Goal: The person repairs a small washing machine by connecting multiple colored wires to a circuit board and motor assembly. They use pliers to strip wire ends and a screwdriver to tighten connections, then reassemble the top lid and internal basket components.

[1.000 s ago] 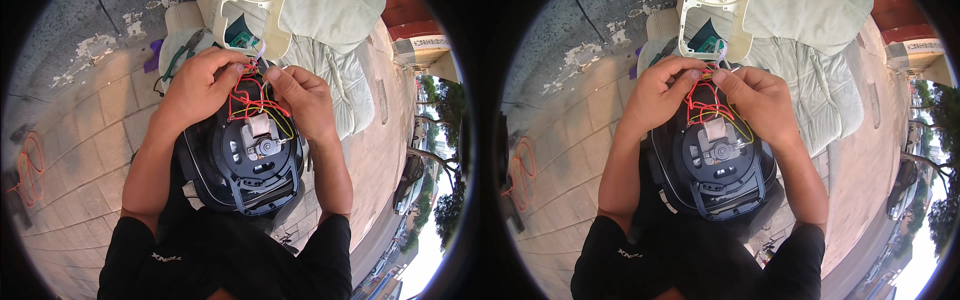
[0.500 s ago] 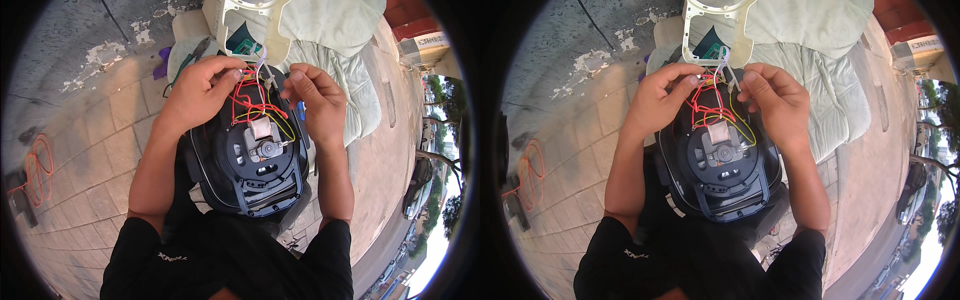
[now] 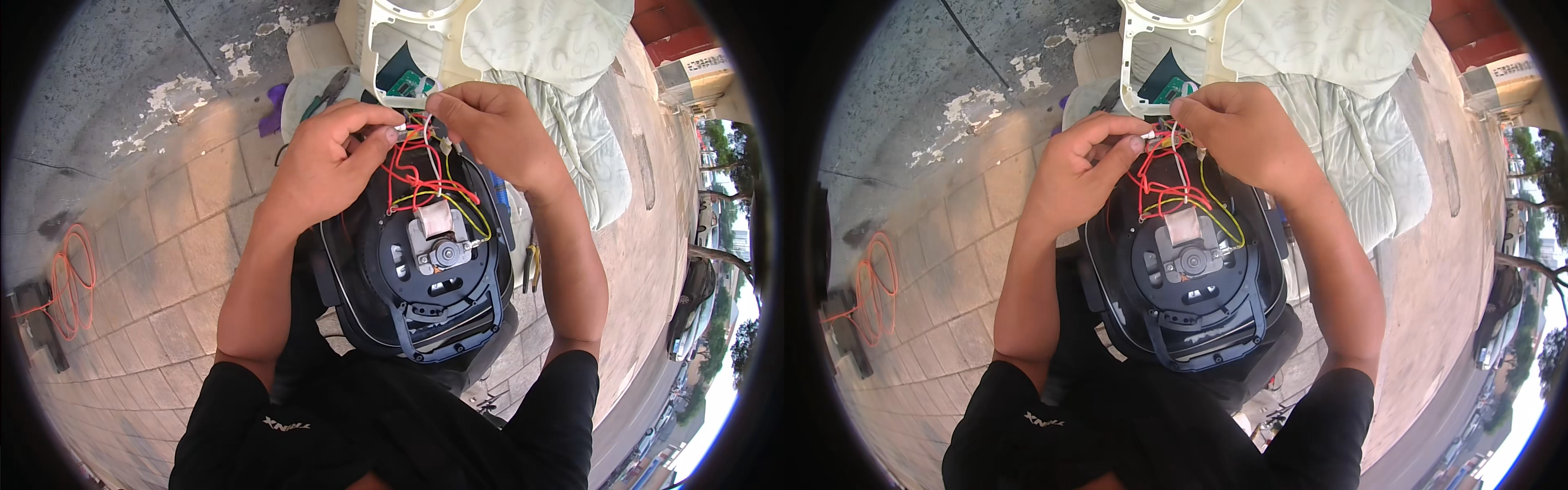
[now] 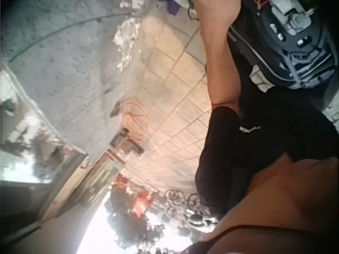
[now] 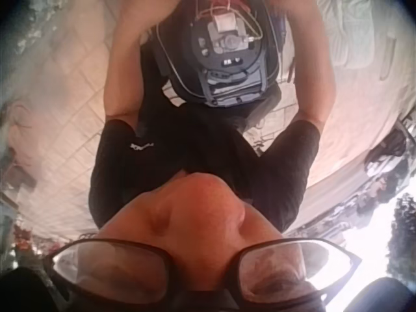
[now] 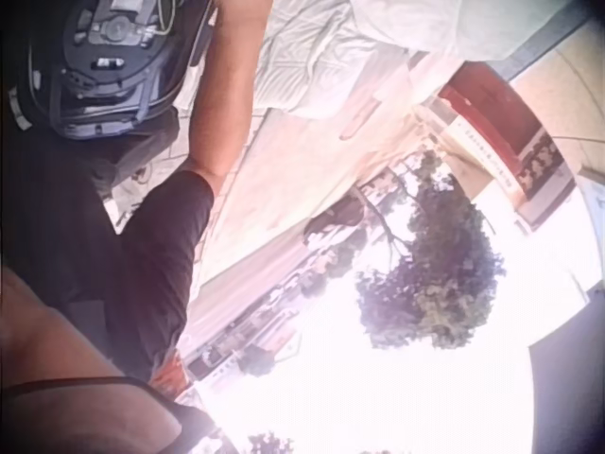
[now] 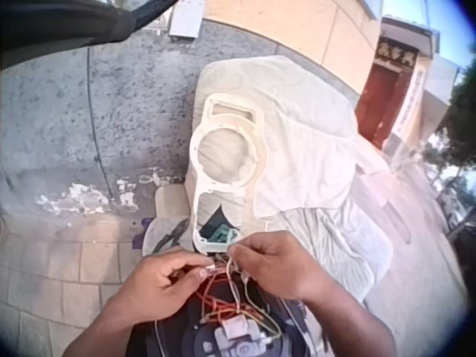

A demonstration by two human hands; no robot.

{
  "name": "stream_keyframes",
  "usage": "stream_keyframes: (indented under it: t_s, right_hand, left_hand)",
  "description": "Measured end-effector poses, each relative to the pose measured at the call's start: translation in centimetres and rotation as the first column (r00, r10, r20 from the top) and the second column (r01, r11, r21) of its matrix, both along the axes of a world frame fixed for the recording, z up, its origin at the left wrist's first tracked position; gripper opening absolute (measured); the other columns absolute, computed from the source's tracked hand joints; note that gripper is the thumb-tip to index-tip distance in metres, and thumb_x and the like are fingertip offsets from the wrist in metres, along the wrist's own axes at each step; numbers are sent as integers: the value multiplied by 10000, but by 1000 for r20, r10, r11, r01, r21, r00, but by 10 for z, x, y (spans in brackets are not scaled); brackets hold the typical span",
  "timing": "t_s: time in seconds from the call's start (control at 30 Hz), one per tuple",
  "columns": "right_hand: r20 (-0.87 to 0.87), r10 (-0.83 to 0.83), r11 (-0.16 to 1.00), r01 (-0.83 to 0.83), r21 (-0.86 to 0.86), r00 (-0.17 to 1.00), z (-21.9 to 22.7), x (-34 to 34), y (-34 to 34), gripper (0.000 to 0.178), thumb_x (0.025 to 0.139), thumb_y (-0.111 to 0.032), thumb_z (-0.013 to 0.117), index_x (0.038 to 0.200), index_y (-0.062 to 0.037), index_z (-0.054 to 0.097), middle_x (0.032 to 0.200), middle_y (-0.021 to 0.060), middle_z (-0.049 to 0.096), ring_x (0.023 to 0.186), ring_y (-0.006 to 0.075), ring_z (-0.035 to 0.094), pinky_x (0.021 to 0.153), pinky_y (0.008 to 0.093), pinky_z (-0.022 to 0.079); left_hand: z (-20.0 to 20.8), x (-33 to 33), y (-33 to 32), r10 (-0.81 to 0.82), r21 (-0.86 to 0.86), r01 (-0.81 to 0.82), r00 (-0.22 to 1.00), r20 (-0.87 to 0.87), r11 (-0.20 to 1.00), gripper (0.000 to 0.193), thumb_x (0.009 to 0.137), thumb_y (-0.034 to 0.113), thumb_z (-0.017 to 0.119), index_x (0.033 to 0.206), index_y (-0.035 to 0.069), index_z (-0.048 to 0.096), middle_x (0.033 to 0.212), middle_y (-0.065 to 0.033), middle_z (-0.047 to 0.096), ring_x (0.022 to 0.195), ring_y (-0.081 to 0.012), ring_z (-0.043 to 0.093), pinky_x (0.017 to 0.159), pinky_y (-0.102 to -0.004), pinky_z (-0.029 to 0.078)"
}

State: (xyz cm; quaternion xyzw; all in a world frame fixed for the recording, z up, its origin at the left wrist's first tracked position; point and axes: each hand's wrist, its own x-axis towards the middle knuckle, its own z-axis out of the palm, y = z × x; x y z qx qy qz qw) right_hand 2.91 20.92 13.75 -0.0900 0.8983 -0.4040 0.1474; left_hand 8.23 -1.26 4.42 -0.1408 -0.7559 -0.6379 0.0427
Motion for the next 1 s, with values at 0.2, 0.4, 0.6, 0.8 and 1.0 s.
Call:
stream_keyframes:
  t_s: [0.2, 0.4, 0.6, 0.8, 1.0]
  right_hand:
    - [-10, -38, 993, 36, -116, 999, 4, 10, 6, 326, 1039, -295, 739, 1034, 27, 792, 783, 11, 707, 688, 72, 592, 604, 273, 484]
    - [-125, -150, 970, 122, -212, 981, 0, 46, 30, 239, 1033, -224, 793, 1081, 10, 790, 803, -26, 710, 667, 33, 565, 593, 224, 462]
    - [-322, -126, 985, 79, -153, 938, -12, 71, 46, 240, 1078, -203, 731, 1101, 33, 768, 842, 28, 723, 732, 86, 599, 653, 277, 503]
    - [-535, 393, 912, -243, 330, 748, 12, 72, 59, 65, 1022, -69, 694, 1048, -9, 688, 866, 162, 658, 748, 383, 666, 655, 437, 533]
    - [-416, 501, 855, -360, 372, 759, 18, 71, 66, 76, 1025, -95, 690, 1026, -23, 665, 856, 158, 640, 745, 404, 654, 652, 475, 513]
  left_hand:
    - [-1, 0, -1, 9, 9, -9, 1000, -16, 1000, 190, 1073, 50, 677, 1235, -16, 751, 1130, -54, 743, 927, -85, 696, 805, -236, 560]
    - [-3, 1, -1, 79, 106, -80, 997, 14, 991, 206, 1077, 58, 672, 1258, -8, 744, 1101, -33, 759, 885, -52, 664, 759, -227, 550]
    - [-5, 1, -2, 92, 77, -93, 996, 21, 993, 199, 1086, 67, 661, 1251, -5, 745, 1066, -22, 764, 876, -44, 657, 760, -221, 546]
    - [-4, 1, -4, 117, 114, -117, 993, 7, 987, 193, 1081, 71, 673, 1247, 9, 751, 1044, -33, 765, 918, -79, 695, 809, -242, 560]
    - [-8, -3, -2, 161, 119, -157, 986, -31, 981, 188, 1051, 46, 675, 1209, 3, 767, 1027, -44, 757, 895, -74, 690, 744, -244, 553]
